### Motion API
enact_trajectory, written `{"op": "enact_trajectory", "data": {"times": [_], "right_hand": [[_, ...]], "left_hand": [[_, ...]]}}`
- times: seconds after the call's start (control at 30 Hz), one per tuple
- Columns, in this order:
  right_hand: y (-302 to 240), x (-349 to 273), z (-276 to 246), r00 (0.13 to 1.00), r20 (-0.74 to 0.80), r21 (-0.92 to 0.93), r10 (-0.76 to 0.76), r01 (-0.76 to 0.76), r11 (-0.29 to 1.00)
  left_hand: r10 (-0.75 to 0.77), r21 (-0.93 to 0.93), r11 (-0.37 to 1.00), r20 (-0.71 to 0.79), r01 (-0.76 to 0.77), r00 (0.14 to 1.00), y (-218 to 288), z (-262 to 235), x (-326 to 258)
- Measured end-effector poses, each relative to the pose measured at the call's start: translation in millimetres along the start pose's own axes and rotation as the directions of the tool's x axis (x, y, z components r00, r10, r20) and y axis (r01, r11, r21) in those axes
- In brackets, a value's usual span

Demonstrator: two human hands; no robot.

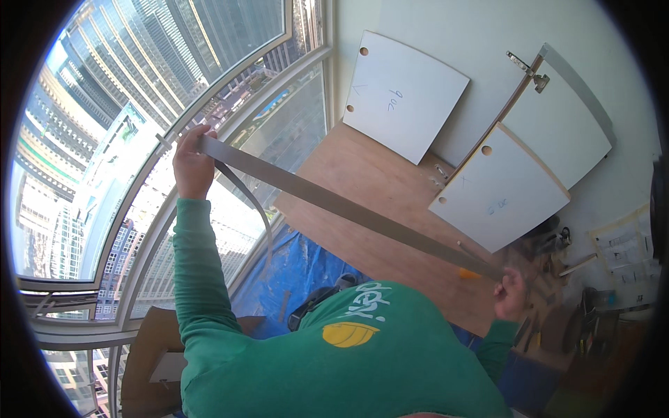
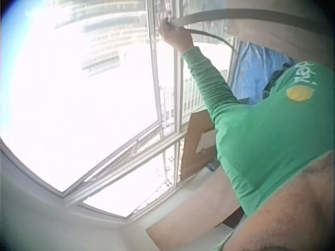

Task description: The person positions a white cabinet door against a wall, then sands a long strip of wood veneer on a workbench using a sanding block. Finally, the person applies wood glue from a bottle along the edge of the veneer strip.

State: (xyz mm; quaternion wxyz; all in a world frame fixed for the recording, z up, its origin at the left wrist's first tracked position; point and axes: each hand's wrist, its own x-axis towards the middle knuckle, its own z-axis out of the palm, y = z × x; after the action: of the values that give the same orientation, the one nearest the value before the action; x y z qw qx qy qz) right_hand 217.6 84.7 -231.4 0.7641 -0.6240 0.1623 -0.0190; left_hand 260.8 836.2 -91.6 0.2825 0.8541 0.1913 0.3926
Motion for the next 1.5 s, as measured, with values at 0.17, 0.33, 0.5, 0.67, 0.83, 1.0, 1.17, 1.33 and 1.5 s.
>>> {"op": "enact_trajectory", "data": {"times": [0.17, 0.33, 0.5, 0.67, 0.83, 1.0, 1.17, 1.33, 1.5], "right_hand": [[21.5, -15.2, -17.8, 0.972, -0.227, -0.035, 0.059, -0.068, 0.997], [37.1, -31.5, -23.0, 0.945, -0.317, -0.118, 0.083, -0.126, 0.985], [53.4, -49.2, -25.8, 0.921, -0.364, -0.164, 0.139, -0.21, 0.964], [61.6, -63.5, -34.0, 0.902, -0.398, -0.173, 0.168, -0.254, 0.952], [69.3, -58.6, -42.3, 0.878, -0.44, -0.156, 0.189, -0.282, 0.947], [77.2, -55.7, -52.4, 0.854, -0.482, -0.166, 0.197, -0.31, 0.936], [90.2, -51.1, -51.4, 0.826, -0.532, -0.268, 0.185, -0.372, 0.889], [107.3, -50.1, -33.3, 0.796, -0.582, -0.345, 0.164, -0.425, 0.837], [131.2, -51.2, -62.6, 0.736, -0.667, -0.388, 0.117, -0.477, 0.789]], "left_hand": [[0.143, -0.053, 0.989, 0.195, -0.135, 0.97, -23.9, 60.3, -14.0], [0.159, -0.143, 0.983, 0.359, -0.114, 0.92, -84.4, 133.1, -40.9], [0.112, -0.056, 0.994, 0.533, -0.097, 0.839, -145.7, 201.6, -80.1], [-0.019, -0.013, 0.999, 0.712, 0.04, 0.702, -180.7, 236.7, -122.0], [-0.031, 0.054, 0.998, 0.841, -0.025, 0.54, -204.8, 261.8, -144.8], [-0.114, 0.225, 0.954, 0.882, -0.197, 0.457, -202.9, 276.9, -160.4], [-0.058, 0.094, 0.995, 0.805, -0.031, 0.59, -185.1, 283.9, -182.3], [0.092, -0.052, 0.994, 0.871, -0.096, 0.483, -144.6, 281.2, -231.3], [0.436, -0.414, 0.889, 0.896, -0.193, 0.086, -46.0, 292.8, -286.5]]}}
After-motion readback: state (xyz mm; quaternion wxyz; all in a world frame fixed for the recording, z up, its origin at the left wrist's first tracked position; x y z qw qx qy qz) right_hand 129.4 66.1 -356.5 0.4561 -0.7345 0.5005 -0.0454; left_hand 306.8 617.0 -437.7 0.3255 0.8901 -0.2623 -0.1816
